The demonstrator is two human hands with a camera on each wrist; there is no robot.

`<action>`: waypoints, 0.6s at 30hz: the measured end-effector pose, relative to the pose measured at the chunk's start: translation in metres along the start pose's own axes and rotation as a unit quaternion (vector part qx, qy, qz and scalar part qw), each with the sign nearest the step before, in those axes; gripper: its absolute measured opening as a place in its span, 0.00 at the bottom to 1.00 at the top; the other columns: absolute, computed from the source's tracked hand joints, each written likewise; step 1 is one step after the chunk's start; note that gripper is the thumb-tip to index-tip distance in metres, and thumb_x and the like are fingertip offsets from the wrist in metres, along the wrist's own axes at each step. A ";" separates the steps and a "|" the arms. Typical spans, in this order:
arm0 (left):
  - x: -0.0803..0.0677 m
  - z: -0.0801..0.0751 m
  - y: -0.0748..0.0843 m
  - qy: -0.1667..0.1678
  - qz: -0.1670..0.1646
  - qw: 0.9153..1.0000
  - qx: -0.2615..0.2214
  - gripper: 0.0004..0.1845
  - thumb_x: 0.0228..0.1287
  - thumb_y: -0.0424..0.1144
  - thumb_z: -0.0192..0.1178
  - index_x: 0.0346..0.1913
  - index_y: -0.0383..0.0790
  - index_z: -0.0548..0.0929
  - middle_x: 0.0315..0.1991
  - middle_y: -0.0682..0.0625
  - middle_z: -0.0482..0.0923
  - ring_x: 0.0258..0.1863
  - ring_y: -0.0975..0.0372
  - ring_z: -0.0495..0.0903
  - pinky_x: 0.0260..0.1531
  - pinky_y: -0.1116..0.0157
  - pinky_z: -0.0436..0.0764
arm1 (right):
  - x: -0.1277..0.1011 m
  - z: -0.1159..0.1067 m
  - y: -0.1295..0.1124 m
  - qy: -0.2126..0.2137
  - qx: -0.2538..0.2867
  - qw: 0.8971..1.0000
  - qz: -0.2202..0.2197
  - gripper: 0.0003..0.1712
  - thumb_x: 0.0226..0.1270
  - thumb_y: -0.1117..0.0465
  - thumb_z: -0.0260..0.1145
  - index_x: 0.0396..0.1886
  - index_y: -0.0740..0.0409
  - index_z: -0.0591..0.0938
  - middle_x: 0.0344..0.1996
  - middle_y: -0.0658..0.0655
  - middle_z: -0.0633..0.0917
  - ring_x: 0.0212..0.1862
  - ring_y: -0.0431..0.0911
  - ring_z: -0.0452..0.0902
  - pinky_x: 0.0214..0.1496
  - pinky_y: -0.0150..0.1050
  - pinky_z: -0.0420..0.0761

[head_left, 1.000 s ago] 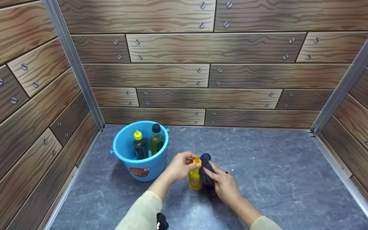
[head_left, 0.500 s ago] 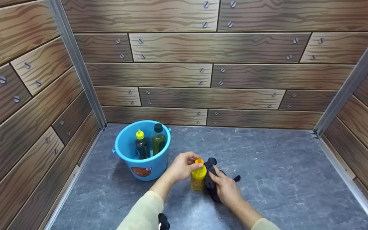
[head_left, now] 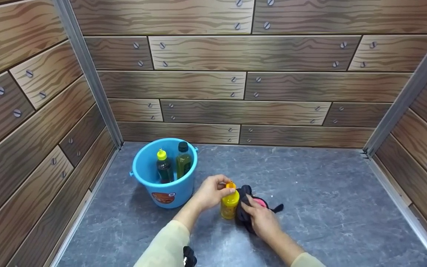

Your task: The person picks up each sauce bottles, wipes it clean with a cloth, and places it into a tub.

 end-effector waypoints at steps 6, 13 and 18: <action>0.002 0.001 0.001 0.001 0.000 1.000 -0.003 0.07 0.76 0.37 0.66 0.51 0.40 0.86 0.49 0.48 0.88 0.52 0.56 0.86 0.55 0.53 0.85 | -0.004 0.000 0.002 -0.014 -0.014 1.000 -0.009 0.25 0.65 0.73 0.71 0.60 0.51 0.90 0.68 0.63 0.82 0.56 0.63 0.85 0.49 0.60 0.86; 0.001 0.002 0.001 0.003 -0.002 1.000 -0.006 0.07 0.77 0.37 0.66 0.52 0.42 0.86 0.50 0.48 0.88 0.53 0.55 0.86 0.55 0.52 0.85 | -0.006 -0.001 0.001 -0.073 -0.032 0.997 0.000 0.28 0.64 0.71 0.73 0.63 0.50 0.88 0.70 0.65 0.79 0.65 0.64 0.79 0.50 0.64 0.85; 0.000 0.001 0.001 0.001 -0.002 1.000 -0.008 0.07 0.77 0.38 0.66 0.52 0.41 0.86 0.51 0.47 0.87 0.54 0.54 0.86 0.56 0.51 0.85 | -0.010 -0.004 0.002 -0.102 -0.039 0.994 0.024 0.30 0.64 0.69 0.74 0.66 0.46 0.86 0.72 0.64 0.77 0.66 0.65 0.77 0.45 0.64 0.85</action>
Point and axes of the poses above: each hand's wrist, its own x-axis towards the middle knuckle, its own z-axis out of the palm, y = z × x, the point moved 1 cm from there along x, towards the middle knuckle
